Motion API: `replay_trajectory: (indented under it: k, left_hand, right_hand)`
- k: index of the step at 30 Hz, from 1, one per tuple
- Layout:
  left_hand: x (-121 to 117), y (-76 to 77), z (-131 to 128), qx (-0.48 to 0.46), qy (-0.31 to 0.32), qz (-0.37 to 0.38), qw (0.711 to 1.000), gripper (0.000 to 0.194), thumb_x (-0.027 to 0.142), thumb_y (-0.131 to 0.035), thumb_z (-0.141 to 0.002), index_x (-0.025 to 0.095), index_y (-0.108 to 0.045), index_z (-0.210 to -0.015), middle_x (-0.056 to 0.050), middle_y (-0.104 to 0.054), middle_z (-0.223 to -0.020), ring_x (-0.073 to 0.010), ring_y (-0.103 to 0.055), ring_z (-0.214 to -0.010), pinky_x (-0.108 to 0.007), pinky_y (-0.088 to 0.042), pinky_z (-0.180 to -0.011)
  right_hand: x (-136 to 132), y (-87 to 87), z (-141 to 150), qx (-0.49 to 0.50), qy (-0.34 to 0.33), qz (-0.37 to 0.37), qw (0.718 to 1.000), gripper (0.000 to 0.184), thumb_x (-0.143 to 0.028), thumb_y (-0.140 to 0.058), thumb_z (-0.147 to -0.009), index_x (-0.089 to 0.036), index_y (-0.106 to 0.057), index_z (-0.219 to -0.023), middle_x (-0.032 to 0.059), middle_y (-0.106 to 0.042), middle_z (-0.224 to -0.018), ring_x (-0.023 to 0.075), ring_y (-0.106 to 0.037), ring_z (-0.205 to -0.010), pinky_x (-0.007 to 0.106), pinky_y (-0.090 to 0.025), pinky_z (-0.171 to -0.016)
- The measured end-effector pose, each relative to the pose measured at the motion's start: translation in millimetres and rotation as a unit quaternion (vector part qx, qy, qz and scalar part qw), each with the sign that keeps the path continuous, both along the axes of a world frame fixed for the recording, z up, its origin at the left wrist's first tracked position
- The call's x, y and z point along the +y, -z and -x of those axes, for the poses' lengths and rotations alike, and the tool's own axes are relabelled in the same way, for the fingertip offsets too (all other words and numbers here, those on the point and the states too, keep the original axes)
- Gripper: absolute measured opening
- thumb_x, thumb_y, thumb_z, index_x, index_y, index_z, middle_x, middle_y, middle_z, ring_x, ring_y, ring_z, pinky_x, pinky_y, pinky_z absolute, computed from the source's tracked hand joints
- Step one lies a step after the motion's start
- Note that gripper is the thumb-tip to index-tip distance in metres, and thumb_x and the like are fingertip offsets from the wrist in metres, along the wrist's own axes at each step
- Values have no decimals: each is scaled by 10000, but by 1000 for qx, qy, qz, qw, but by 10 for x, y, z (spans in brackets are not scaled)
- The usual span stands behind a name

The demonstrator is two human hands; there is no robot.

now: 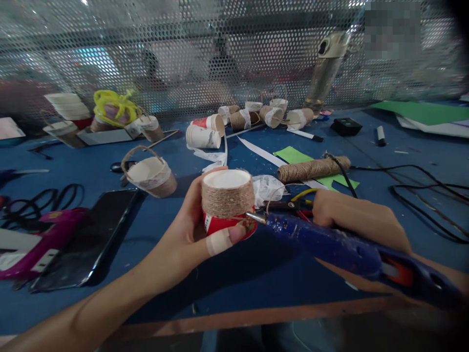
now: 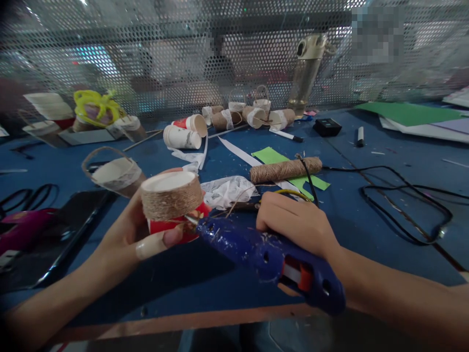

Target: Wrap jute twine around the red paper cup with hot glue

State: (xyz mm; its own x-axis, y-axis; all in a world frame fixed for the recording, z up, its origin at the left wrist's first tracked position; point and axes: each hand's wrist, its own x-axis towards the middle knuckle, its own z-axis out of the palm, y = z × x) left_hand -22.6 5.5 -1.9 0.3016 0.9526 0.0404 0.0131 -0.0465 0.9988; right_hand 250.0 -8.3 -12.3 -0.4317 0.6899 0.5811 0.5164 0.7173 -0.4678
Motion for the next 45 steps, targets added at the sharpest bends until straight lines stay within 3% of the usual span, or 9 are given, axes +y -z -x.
replay_trajectory:
  k: [4,9,12,18,26,30,35,41,45]
  left_hand:
    - [5,17,5,-9,-5,-2,1000,782,352,-884,-720,409,-522,-1412,-3,-679,-1381,-371,-615,-1303,-480,-538,-1091]
    - [57,6,75,10,19,-5,1000,744,362,-880,-714,382,-563,-1387,-19,-703,-1353,-404,-614,-1296,-559,-484,-1137]
    - [83,8,107,1,28,-2,1000,742,345,-881,-706,389,-572,-1379,-24,-712,-1343,-409,-624,-1283,-575,-499,-1115]
    - [9,-66,53,-2,-3,2,1000,652,407,-844,-740,388,-603,-1345,49,-724,-1304,-346,-647,-1246,-423,-540,-1054]
    - [16,-55,47,-5,12,24,1000,748,431,-841,-711,445,-545,-1397,92,-718,-1320,-331,-623,-1296,-388,-510,-1076]
    - [6,-62,51,-8,28,32,999,719,427,-847,-714,397,-567,-1375,75,-723,-1309,-335,-621,-1293,-390,-498,-1089]
    - [-20,-66,49,-40,7,50,998,804,455,-840,-711,367,-531,-1449,17,-734,-1289,-356,-662,-1212,-440,-554,-1025]
    - [13,0,74,-44,-17,19,999,687,402,-870,-716,321,-618,-1349,-28,-750,-1235,-294,-688,-1135,-344,-574,-939]
    - [23,28,69,-37,-5,13,999,628,388,-842,-756,324,-605,-1335,-14,-740,-1240,-284,-677,-1153,-348,-557,-958]
  right_hand:
    - [16,32,25,11,18,-28,999,329,46,-565,-823,-240,-438,-722,-36,-469,-715,123,-453,-607,295,-285,-530]
    - [6,5,-2,4,15,-18,1000,236,-125,-628,-833,-243,-455,-724,-28,-456,-715,130,-443,-594,297,-325,-543]
    - [-11,-29,-26,-6,7,4,1000,206,-137,-643,-797,-247,-476,-746,-25,-476,-733,134,-453,-621,294,-332,-554]
    - [-1,-67,-18,-7,20,6,1000,214,-136,-601,-871,-245,-440,-783,-33,-476,-728,130,-467,-646,303,-349,-604]
    - [-16,-34,-4,-1,4,13,1000,213,-152,-635,-825,-246,-453,-769,-32,-469,-749,130,-461,-649,298,-328,-581]
    - [-17,12,12,22,2,-26,999,227,-148,-611,-852,-247,-438,-745,-29,-444,-719,135,-429,-606,304,-302,-553]
    - [-15,-42,3,6,18,0,1000,226,-160,-618,-855,-243,-438,-746,-29,-461,-715,129,-451,-617,297,-337,-573]
    - [-19,-93,-4,-9,23,12,1000,232,-159,-578,-899,-244,-403,-772,-26,-446,-717,136,-454,-633,305,-343,-602]
    - [-27,-69,-21,-9,12,15,1000,223,-140,-605,-860,-249,-424,-788,-30,-459,-748,132,-469,-669,301,-342,-612]
